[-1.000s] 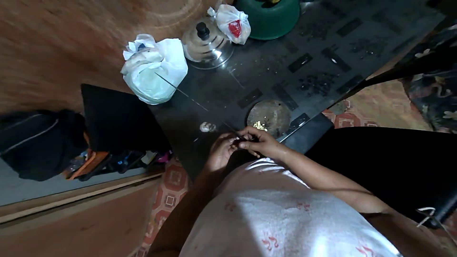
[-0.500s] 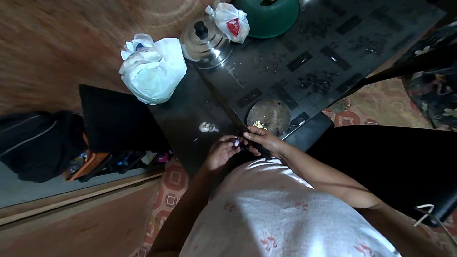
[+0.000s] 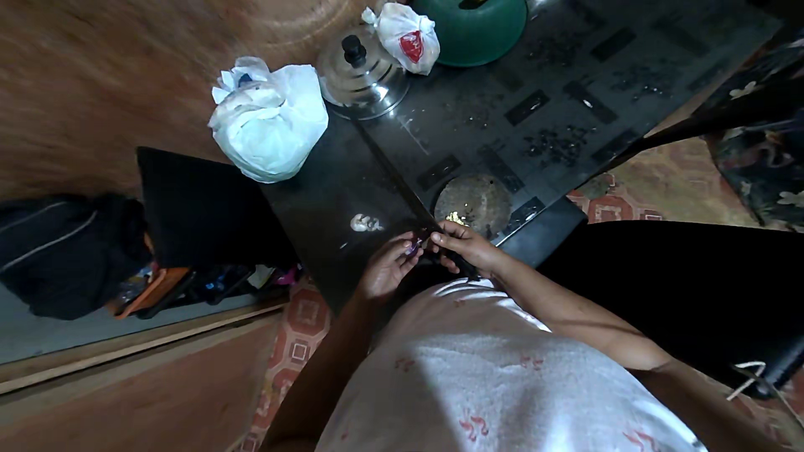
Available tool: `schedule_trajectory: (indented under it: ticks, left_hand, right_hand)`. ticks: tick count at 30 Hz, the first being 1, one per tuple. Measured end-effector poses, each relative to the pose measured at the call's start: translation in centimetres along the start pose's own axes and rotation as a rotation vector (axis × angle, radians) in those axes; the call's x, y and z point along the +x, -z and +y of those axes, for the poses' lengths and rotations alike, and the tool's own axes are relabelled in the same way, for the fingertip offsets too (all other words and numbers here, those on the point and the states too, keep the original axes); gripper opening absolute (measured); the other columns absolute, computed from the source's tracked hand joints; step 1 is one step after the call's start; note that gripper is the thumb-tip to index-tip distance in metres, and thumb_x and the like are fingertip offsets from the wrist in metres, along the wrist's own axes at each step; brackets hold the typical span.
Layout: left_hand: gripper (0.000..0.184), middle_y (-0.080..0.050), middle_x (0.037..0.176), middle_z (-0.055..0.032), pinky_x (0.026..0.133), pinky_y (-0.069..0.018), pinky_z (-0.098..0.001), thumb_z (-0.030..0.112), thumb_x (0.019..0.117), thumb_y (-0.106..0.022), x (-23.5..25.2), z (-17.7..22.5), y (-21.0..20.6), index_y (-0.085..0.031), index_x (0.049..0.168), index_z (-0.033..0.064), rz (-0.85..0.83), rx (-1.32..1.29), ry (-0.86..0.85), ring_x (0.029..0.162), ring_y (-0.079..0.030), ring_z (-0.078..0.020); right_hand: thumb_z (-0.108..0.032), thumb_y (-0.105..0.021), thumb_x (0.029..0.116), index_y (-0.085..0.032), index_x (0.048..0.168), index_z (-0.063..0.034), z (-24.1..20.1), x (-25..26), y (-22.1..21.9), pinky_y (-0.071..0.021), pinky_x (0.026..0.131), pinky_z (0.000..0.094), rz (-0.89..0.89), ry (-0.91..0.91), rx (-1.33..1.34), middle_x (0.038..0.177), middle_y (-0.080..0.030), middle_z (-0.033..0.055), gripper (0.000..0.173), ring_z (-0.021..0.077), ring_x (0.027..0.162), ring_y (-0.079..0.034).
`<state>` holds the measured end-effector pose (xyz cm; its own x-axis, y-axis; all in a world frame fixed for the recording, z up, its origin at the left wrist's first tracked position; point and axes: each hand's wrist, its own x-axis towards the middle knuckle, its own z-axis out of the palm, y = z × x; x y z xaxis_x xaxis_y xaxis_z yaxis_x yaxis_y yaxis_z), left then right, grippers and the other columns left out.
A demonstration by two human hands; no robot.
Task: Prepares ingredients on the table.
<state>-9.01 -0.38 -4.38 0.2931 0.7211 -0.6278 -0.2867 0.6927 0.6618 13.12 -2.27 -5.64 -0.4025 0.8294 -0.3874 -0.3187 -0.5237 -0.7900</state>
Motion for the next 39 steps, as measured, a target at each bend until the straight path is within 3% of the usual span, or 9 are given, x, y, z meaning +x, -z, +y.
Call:
schedule_trajectory:
  ticks: [6,8,10,13,16,19,27,29,39]
  left_hand:
    - [0.020,-0.071,0.114,-0.0134,0.095,-0.0578,-0.0304,0.008,0.1063,-0.047,-0.7,0.6,0.7,-0.061,0.119,0.0000,0.038,-0.132,0.004,0.106,-0.071,-0.0203]
    - [0.022,-0.070,0.117,-0.0124,0.098,-0.0561,-0.0307,0.008,0.1071,-0.046,-0.6,0.6,0.5,-0.061,0.122,0.0005,0.031,-0.142,-0.017,0.109,-0.069,-0.0198]
    - [0.024,-0.068,0.118,-0.0112,0.100,-0.0540,-0.0312,0.010,0.1078,-0.044,-0.4,0.5,0.1,-0.059,0.125,0.0015,-0.004,-0.142,-0.033,0.111,-0.067,-0.0190]
    - [0.028,-0.069,0.114,-0.0100,0.096,-0.0553,-0.0304,0.015,0.1094,-0.039,-0.3,0.3,-0.3,-0.062,0.122,0.0031,-0.090,-0.131,-0.041,0.106,-0.068,-0.0169]
    - [0.033,-0.071,0.111,-0.0108,0.094,-0.0565,-0.0314,0.016,0.1099,-0.035,-0.5,0.2,-0.4,-0.063,0.120,0.0025,-0.140,-0.134,-0.061,0.101,-0.070,-0.0172]
    - [0.037,-0.072,0.110,-0.0098,0.094,-0.0565,-0.0321,0.017,0.1103,-0.030,-0.5,-0.1,0.0,-0.062,0.121,0.0031,-0.164,-0.115,-0.099,0.101,-0.070,-0.0166]
    - [0.032,-0.074,0.102,-0.0080,0.081,-0.0590,-0.0266,0.014,0.1080,-0.037,-0.7,-0.1,0.1,-0.067,0.111,0.0067,-0.192,-0.191,-0.104,0.091,-0.071,-0.0135]
    - [0.034,-0.074,0.100,-0.0074,0.078,-0.0587,-0.0258,0.014,0.1092,-0.034,-0.8,0.0,-0.3,-0.067,0.108,0.0075,-0.176,-0.210,-0.080,0.089,-0.071,-0.0129]
    - [0.032,-0.074,0.097,-0.0084,0.080,-0.0605,-0.0309,0.012,0.1087,-0.033,-1.3,-0.3,-0.7,-0.064,0.106,0.0071,-0.134,-0.234,-0.050,0.087,-0.072,-0.0161]
  right_hand:
    - [-0.025,-0.059,0.1050,-0.057,0.125,-0.0054,0.1,0.1,0.5,-0.0510,0.051,0.0225,0.046,0.013,-0.091,0.092,-0.065,0.0047,0.028,0.0078,0.056,-0.057]
    - [-0.025,-0.066,0.1007,-0.052,0.140,-0.0069,0.0,-0.1,-0.6,-0.0504,0.050,0.0227,0.048,0.024,-0.169,0.092,-0.064,0.0039,0.046,0.0075,0.056,-0.055]
    - [-0.028,-0.072,0.0963,-0.039,0.153,-0.0086,-0.4,-0.3,-1.6,-0.0503,0.052,0.0230,0.038,0.047,-0.268,0.095,-0.062,0.0035,0.069,0.0072,0.058,-0.055]
    - [-0.030,-0.081,0.0893,-0.032,0.158,-0.0088,-0.5,-0.5,-2.4,-0.0511,0.058,0.0211,0.044,0.139,-0.392,0.097,-0.065,0.0027,0.087,0.0055,0.067,-0.059]
    - [-0.030,-0.083,0.0870,-0.038,0.156,-0.0067,-0.3,-0.4,-2.3,-0.0576,0.079,0.0243,0.020,0.245,-0.439,0.107,-0.067,0.0065,0.086,0.0078,0.087,-0.066]
    - [-0.030,-0.083,0.0867,-0.045,0.152,-0.0063,0.0,-0.4,-2.1,-0.0573,0.089,0.0265,0.000,0.307,-0.478,0.113,-0.068,0.0087,0.079,0.0090,0.097,-0.067]
    - [-0.034,-0.084,0.0865,-0.054,0.147,-0.0087,0.0,-0.6,-2.2,-0.0552,0.098,0.0314,-0.014,0.421,-0.609,0.123,-0.068,0.0102,0.072,0.0117,0.109,-0.066]
    - [-0.035,-0.084,0.0863,-0.054,0.147,-0.0085,0.0,-0.7,-2.1,-0.0551,0.100,0.0316,-0.009,0.426,-0.626,0.125,-0.068,0.0103,0.073,0.0120,0.111,-0.066]
    - [-0.038,-0.082,0.0879,-0.058,0.145,-0.0084,0.0,-1.1,-2.0,-0.0524,0.108,0.0365,0.025,0.462,-0.724,0.134,-0.066,0.0105,0.068,0.0149,0.122,-0.064]
